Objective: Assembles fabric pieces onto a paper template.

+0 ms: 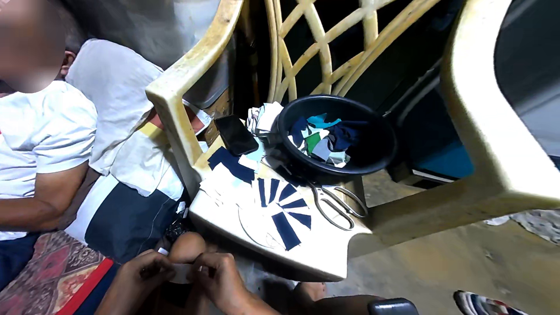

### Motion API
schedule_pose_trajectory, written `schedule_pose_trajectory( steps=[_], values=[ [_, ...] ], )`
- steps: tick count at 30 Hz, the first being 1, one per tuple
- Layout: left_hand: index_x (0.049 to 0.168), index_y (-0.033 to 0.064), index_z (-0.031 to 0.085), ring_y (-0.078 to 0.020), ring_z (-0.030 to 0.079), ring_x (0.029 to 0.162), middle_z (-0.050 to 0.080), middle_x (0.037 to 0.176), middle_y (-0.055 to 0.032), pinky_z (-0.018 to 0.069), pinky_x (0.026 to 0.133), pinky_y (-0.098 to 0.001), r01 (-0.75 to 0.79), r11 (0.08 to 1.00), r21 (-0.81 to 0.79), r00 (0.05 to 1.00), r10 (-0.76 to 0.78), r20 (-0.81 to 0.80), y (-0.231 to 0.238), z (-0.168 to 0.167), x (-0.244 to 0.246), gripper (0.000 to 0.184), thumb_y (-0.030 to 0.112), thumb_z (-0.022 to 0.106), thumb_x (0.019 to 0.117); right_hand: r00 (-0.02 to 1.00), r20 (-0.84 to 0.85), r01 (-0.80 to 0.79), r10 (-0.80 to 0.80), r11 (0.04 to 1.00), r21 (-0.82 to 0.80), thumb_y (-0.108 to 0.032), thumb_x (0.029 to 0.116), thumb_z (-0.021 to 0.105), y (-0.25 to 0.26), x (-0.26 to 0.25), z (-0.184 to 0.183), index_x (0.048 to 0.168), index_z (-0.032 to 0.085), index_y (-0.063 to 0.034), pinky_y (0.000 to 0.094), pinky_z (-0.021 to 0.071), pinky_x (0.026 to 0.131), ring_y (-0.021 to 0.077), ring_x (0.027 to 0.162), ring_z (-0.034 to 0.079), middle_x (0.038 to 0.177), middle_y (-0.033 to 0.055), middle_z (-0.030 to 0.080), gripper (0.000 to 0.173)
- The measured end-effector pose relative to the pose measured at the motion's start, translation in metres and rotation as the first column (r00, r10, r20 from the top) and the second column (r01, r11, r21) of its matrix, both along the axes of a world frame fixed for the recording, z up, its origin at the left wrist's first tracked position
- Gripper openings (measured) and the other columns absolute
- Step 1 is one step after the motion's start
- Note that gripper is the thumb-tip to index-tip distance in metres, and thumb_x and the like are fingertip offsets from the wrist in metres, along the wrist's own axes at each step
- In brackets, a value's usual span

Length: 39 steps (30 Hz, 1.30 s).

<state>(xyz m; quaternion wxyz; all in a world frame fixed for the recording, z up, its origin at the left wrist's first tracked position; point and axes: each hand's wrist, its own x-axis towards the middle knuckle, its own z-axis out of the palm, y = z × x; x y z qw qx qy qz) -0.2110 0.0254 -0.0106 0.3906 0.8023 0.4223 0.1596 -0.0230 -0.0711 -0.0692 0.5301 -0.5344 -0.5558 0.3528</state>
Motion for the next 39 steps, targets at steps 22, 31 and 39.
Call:
schedule_pose_trajectory(
  steps=[22, 31, 39],
  values=[
    [0.106, -0.0058, 0.071, -0.0247, 0.065, 0.102, 0.067, 0.113, -0.0197, 0.0531, 0.091, -0.0371, 0.222, 0.95, 0.222, 0.975, -0.223, -0.019, 0.088, 0.043, 0.152, 0.032, 0.018, 0.08, 0.0876, 0.754, 0.444, -0.276, 0.485, 0.846, -0.456, -0.011, 0.0972, 0.064, -0.015, 0.028, 0.071, 0.118, 0.07, -0.0006, 0.0627, 0.0535, 0.082, 0.0439, 0.097, 0.07, 0.104, 0.0246, 0.071, 0.024],
    [0.103, -0.0062, 0.072, -0.0269, 0.065, 0.107, 0.067, 0.115, -0.0203, 0.0515, 0.097, -0.0407, 0.186, 0.973, 0.138, 0.974, -0.165, -0.153, 0.09, 0.04, 0.174, 0.02, 0.011, 0.065, 0.0961, 0.751, 0.493, -0.268, 0.44, 0.884, -0.382, -0.014, 0.0984, 0.065, -0.017, 0.039, 0.078, 0.112, 0.071, 0.0033, 0.0583, 0.0547, 0.082, 0.0425, 0.097, 0.07, 0.1, 0.025, 0.071, 0.023],
    [0.078, 0.0075, 0.049, -0.0061, 0.05, 0.058, 0.052, 0.067, 0.0018, 0.0471, 0.059, -0.0222, -0.213, 0.929, -0.302, 0.692, 0.362, 0.624, 0.099, 0.04, 0.149, 0.022, -0.005, 0.053, 0.0954, 0.789, 0.519, 0.13, -0.33, 0.914, 0.383, -0.005, 0.0835, 0.066, 0.002, 0.046, 0.048, 0.086, 0.076, -0.0038, 0.0303, 0.0569, 0.08, 0.0249, 0.089, 0.067, 0.091, 0.0098, 0.071, 0.01]
  ],
)
